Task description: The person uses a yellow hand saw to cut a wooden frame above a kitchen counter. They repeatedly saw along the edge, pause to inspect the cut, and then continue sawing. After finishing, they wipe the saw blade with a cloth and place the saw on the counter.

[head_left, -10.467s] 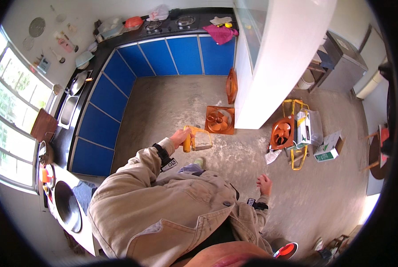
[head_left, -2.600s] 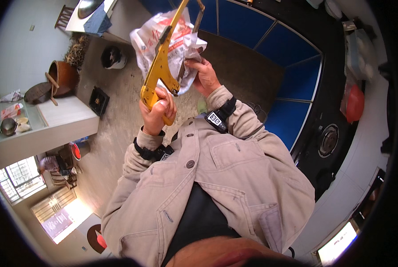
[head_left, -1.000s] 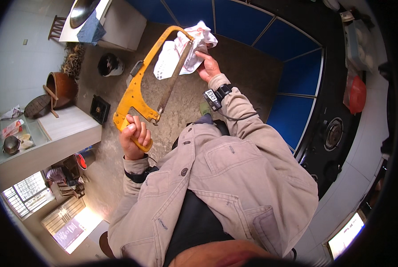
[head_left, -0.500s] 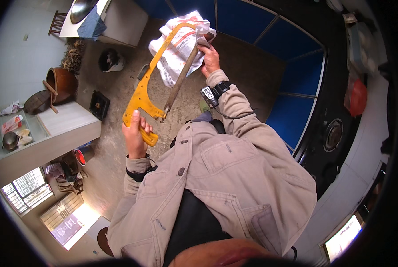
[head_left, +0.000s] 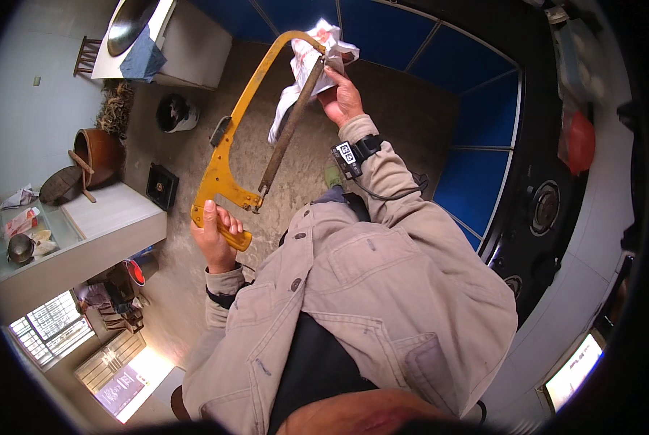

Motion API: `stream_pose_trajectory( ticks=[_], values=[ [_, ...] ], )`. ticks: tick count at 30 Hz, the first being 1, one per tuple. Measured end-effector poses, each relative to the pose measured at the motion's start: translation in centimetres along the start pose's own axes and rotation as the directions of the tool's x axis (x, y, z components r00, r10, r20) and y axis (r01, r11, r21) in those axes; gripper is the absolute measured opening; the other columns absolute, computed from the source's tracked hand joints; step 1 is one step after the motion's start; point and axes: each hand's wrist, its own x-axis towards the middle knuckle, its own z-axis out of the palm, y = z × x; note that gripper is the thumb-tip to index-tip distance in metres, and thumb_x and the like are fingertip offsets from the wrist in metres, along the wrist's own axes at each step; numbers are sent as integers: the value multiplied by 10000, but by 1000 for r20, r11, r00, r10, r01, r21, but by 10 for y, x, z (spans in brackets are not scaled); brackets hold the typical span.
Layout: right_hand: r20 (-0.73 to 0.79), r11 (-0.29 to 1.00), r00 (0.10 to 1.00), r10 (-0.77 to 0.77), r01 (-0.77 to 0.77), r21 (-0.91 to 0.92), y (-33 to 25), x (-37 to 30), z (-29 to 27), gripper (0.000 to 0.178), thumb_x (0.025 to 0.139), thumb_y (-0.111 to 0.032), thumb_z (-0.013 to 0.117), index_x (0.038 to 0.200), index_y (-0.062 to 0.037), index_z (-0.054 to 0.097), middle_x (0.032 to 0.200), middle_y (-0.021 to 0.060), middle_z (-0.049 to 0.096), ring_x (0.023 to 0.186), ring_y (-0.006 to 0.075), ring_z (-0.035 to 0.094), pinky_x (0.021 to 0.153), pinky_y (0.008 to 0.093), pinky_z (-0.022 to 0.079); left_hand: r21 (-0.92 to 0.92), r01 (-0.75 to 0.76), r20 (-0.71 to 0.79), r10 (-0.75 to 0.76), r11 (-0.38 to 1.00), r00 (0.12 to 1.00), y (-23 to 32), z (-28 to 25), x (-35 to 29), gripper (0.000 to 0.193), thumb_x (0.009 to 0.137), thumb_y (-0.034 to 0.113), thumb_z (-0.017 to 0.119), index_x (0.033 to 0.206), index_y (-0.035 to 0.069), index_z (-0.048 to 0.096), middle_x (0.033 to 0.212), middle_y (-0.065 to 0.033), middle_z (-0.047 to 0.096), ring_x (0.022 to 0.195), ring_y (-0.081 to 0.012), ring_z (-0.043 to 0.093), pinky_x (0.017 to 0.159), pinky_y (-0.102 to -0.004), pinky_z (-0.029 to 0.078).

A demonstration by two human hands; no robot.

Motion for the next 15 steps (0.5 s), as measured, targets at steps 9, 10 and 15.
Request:
stream_pose_trajectory(
  ticks=[9,10,15],
  values=[
    [11,994,995,-103,102,42,-7,-17,17,425,958,-114,674,1370,-65,582,1331,62,664,1235,253,618,1134,414,431,-29,0,1,0,1000,1000,1,2,2,301,1078,315,577,891,80,546,669,-20,538,521,-123,546,505,-305,512],
    [-33,991,992,-124,125,45,-8,-20,16,445,954,-138,686,1380,-69,574,1343,60,657,1244,253,612,1133,415,431,-50,-1,2,1,999,1000,1,2,3,298,1078,313,578,894,80,545,673,-21,540,522,-123,546,505,-305,512],
    [-23,988,991,-130,131,80,-12,-27,23,508,912,-194,736,1382,-85,575,1342,59,652,1232,244,607,1090,405,454,-48,14,70,-11,999,997,2,2,10,285,1080,300,574,913,71,540,675,-27,534,518,-127,539,502,-315,508]
  ],
)
